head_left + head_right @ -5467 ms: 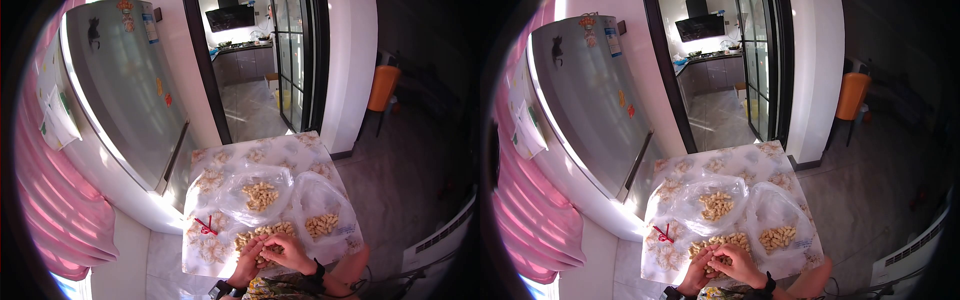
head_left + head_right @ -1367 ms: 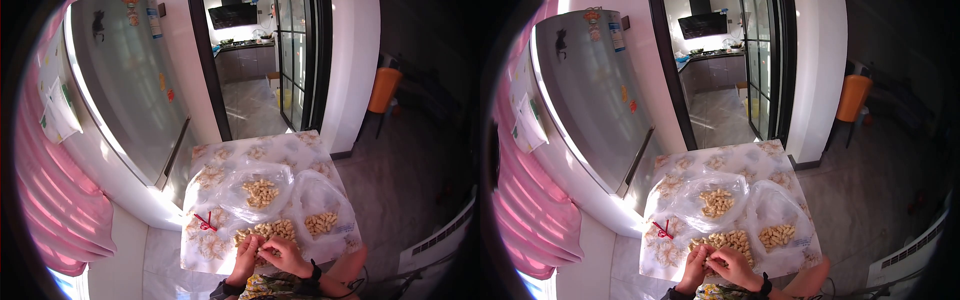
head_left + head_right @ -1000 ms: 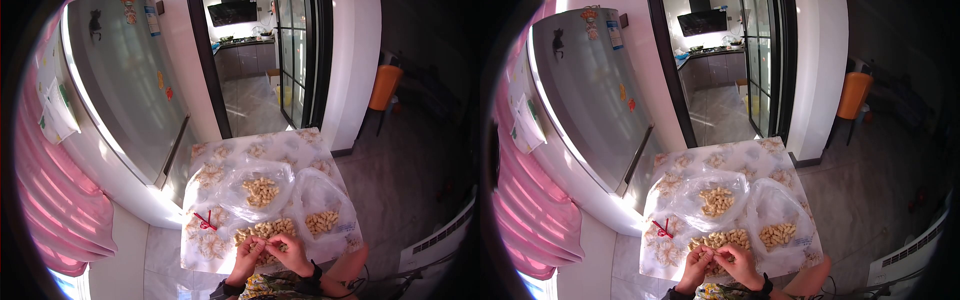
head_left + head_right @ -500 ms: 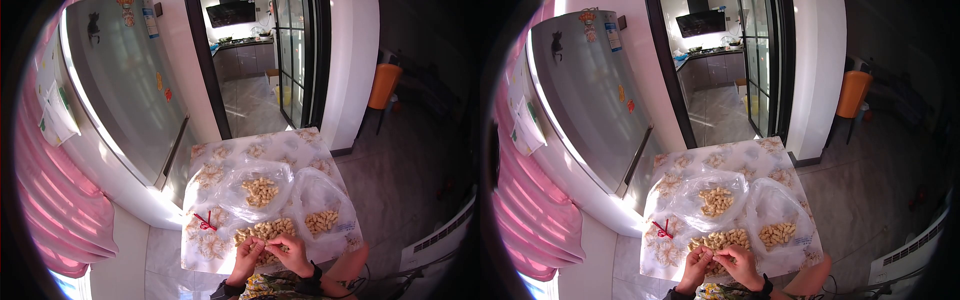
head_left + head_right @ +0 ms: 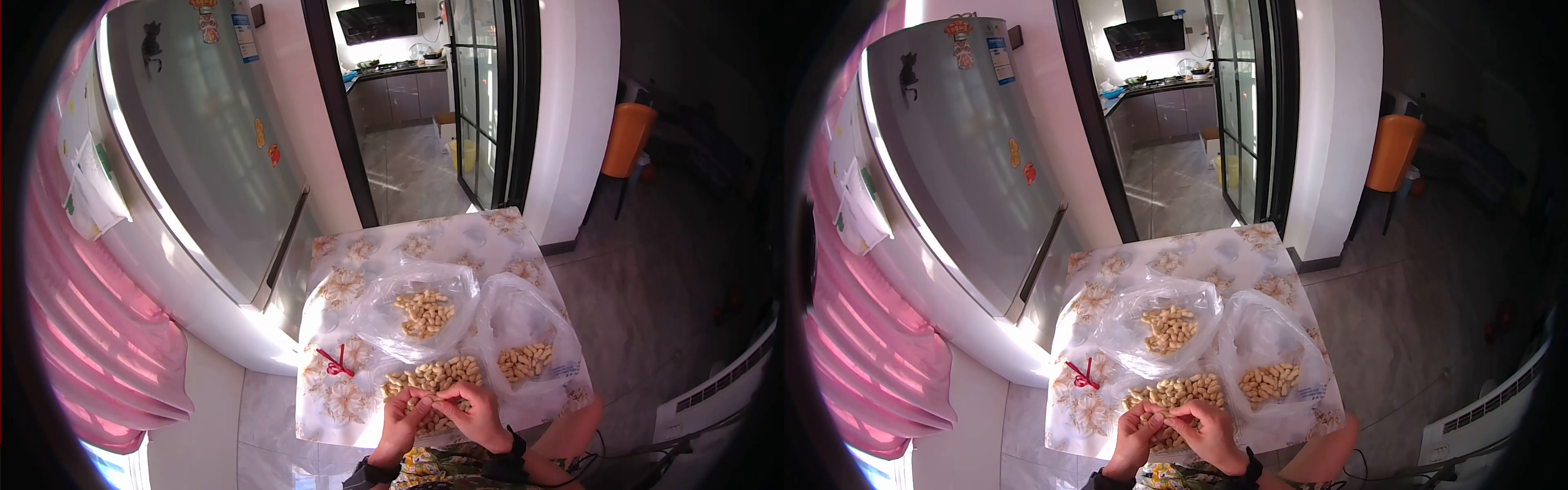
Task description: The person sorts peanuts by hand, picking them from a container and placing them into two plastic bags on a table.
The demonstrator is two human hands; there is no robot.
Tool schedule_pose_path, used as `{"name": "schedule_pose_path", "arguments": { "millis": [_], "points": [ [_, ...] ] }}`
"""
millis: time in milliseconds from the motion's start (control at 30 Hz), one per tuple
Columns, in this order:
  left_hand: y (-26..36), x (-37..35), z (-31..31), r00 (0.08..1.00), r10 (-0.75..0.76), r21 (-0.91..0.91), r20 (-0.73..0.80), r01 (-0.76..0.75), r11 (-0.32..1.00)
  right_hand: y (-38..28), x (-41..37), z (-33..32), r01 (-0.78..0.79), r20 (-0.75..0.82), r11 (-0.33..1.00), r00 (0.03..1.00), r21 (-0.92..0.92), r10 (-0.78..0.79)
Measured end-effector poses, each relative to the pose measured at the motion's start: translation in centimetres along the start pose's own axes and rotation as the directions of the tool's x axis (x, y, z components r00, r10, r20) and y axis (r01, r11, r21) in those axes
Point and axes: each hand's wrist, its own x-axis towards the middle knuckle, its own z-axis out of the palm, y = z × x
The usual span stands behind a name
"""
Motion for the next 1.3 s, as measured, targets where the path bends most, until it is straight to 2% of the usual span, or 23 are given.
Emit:
{"name": "schedule_pose_path", "arguments": {
  "millis": [200, 267, 433, 600, 700, 733, 800, 967, 1033, 1133, 1267, 1300],
  "points": [
    [0.1, -0.1, 0.3, 0.998, -0.011, 0.03, -0.054, 0.013, 0.999, -0.1, -0.1, 0.0, -0.041, 0.023, 0.999, 0.999, -0.001, 0.041],
    [0.0, -0.1, 0.0, 1.0, -0.029, 0.03, -0.005, 0.029, 0.999, 0.0, -0.2, 0.0, -0.048, 0.015, 0.999, 0.999, 0.024, 0.048],
    [-0.2, 0.3, 0.1, 1.0, -0.03, -0.001, 0.0, 0.03, 1.0, 0.1, -0.3, 0.1, -0.057, -0.035, 0.998, 0.998, 0.041, 0.058],
    [0.1, 0.3, 0.1, 1.0, 0.0, 0.048, 0.017, -0.001, 0.999, -3.1, 1.8, -2.8, 0.098, -0.185, 0.993, 0.976, -0.072, -0.11],
    [0.1, 0.3, 0.1, 1.0, -0.028, 0.092, 0.011, 0.027, 0.995, -2.9, 2.9, -6.2, 0.051, -0.328, 0.981, 0.938, -0.189, -0.112],
    [0.1, 0.3, 0.2, 0.999, -0.032, 0.076, 0.014, 0.031, 0.997, -2.8, 3.2, -7.2, 0.052, -0.329, 0.98, 0.937, -0.192, -0.115],
    [0.0, 0.4, 0.3, 0.999, -0.031, 0.055, 0.018, 0.03, 0.998, -2.5, 3.7, -9.2, -0.04, -0.382, 0.944, 0.919, -0.327, -0.094],
    [0.4, 0.3, 0.4, 0.997, -0.061, 0.075, 0.043, 0.058, 0.996, -0.4, 2.5, -11.6, -0.108, -0.256, 0.899, 0.967, -0.424, -0.005],
    [-0.2, 0.5, 0.2, 0.998, -0.039, 0.075, 0.046, 0.036, 0.997, 0.4, 2.0, -11.8, -0.174, -0.134, 0.856, 0.983, -0.487, 0.124],
    [0.0, 0.4, 0.1, 0.997, -0.041, 0.06, 0.06, 0.038, 0.997, 1.7, 1.6, -11.7, -0.115, -0.07, 0.854, 0.993, -0.507, 0.092],
    [-0.2, 0.4, -0.1, 0.995, -0.063, 0.06, 0.071, 0.059, 0.996, 1.4, 1.6, -11.4, -0.126, -0.031, 0.865, 0.991, -0.485, 0.127],
    [-0.2, 0.4, -0.1, 0.996, -0.061, 0.06, 0.07, 0.057, 0.997, 1.5, 1.6, -11.3, -0.156, -0.095, 0.877, 0.987, -0.454, 0.126]
  ]
}}
